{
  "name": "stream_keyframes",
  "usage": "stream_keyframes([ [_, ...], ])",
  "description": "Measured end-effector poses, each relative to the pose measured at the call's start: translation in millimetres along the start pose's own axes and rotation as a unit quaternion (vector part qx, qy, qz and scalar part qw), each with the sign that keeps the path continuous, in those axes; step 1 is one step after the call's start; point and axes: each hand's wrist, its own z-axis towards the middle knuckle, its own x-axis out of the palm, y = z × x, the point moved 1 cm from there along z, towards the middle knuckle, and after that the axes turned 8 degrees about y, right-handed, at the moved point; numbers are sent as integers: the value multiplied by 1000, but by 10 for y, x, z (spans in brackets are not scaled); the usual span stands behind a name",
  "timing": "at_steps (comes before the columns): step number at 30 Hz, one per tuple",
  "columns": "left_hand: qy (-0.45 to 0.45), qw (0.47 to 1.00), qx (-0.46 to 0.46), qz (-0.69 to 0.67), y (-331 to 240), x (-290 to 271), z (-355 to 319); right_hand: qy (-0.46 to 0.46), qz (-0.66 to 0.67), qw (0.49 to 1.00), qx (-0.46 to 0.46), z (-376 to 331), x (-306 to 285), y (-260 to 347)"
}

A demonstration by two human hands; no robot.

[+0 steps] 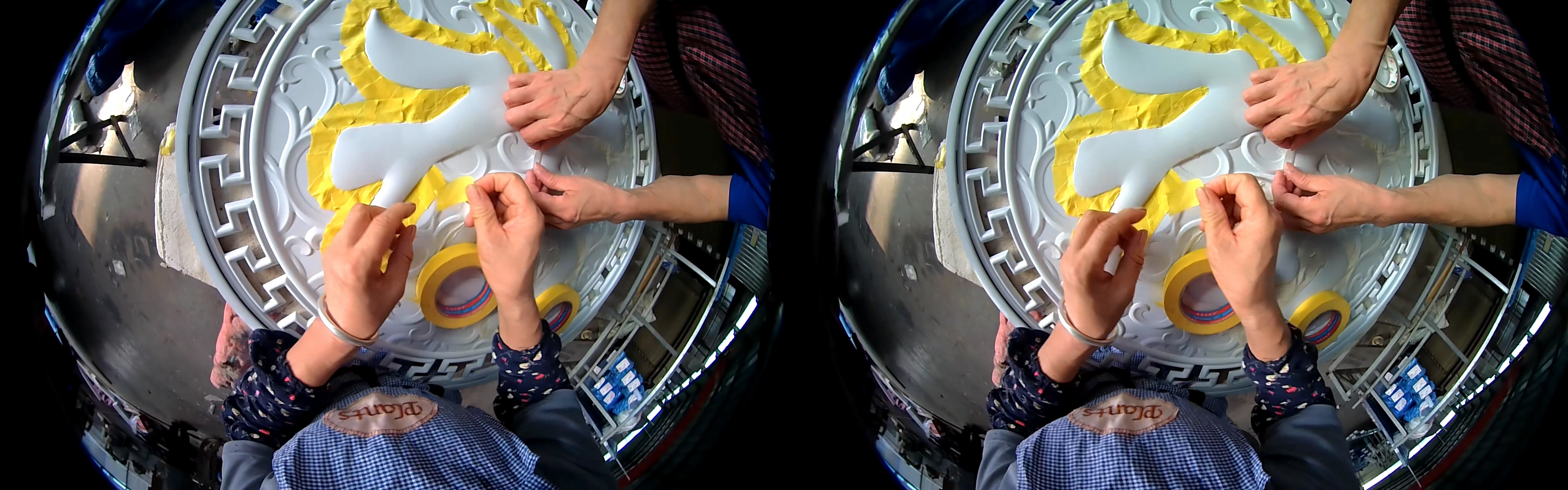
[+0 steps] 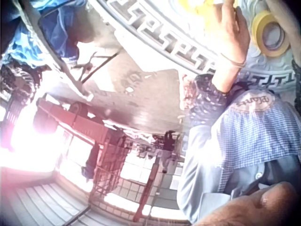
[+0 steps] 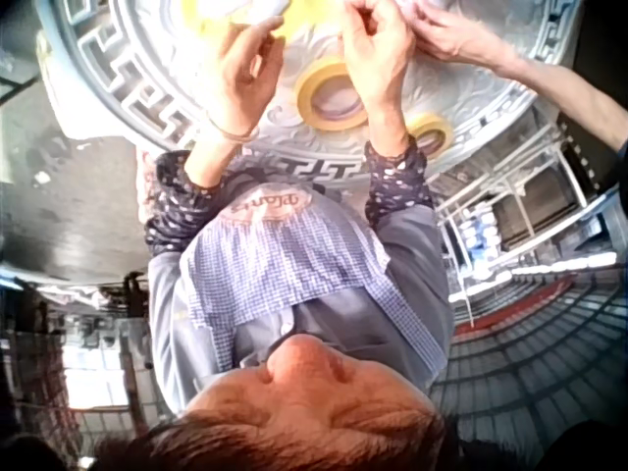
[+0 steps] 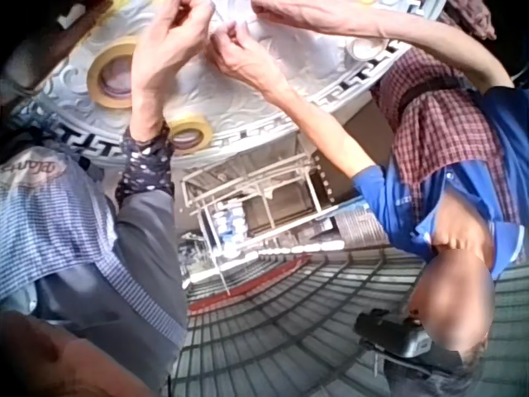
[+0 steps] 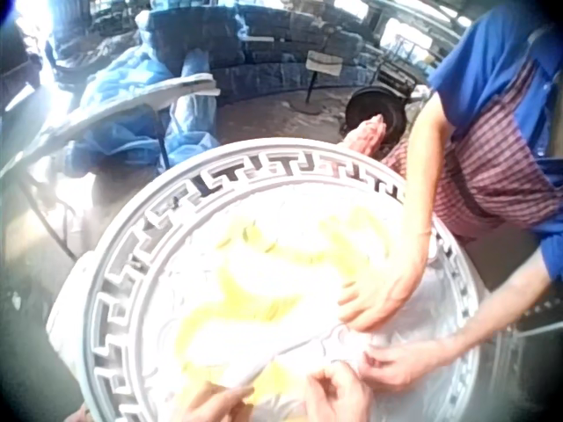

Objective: The person applies yellow masking tape along the edges of a raised decorative character on a large circular metal plate. They tear and smooth tape segments by hand to outline the design while another person works nearby.

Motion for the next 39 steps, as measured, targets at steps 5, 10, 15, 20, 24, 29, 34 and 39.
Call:
stream_keyframes([
  [5,16,969,85,230,15,83,60,-35,-95,994,-39,122,59,-63],
  [10,21,950,88,300,137,181,97,-22,-130,990,-46,193,73,-76],
  [15,34,939,93,330,169,235,131,-18,-134,990,-40,228,66,-106],
  [20,42,937,84,336,196,253,140,-14,-137,990,-36,241,57,-128],
  [24,42,935,86,341,207,261,140,-16,-152,987,-46,248,66,-128],
  [29,40,934,86,344,211,263,136,-18,-153,987,-51,254,70,-134],
  [34,27,957,86,274,188,207,149,-6,-121,990,-77,203,18,-73],
  [39,-23,995,83,57,89,58,182,40,-88,991,-90,53,-47,191],
])
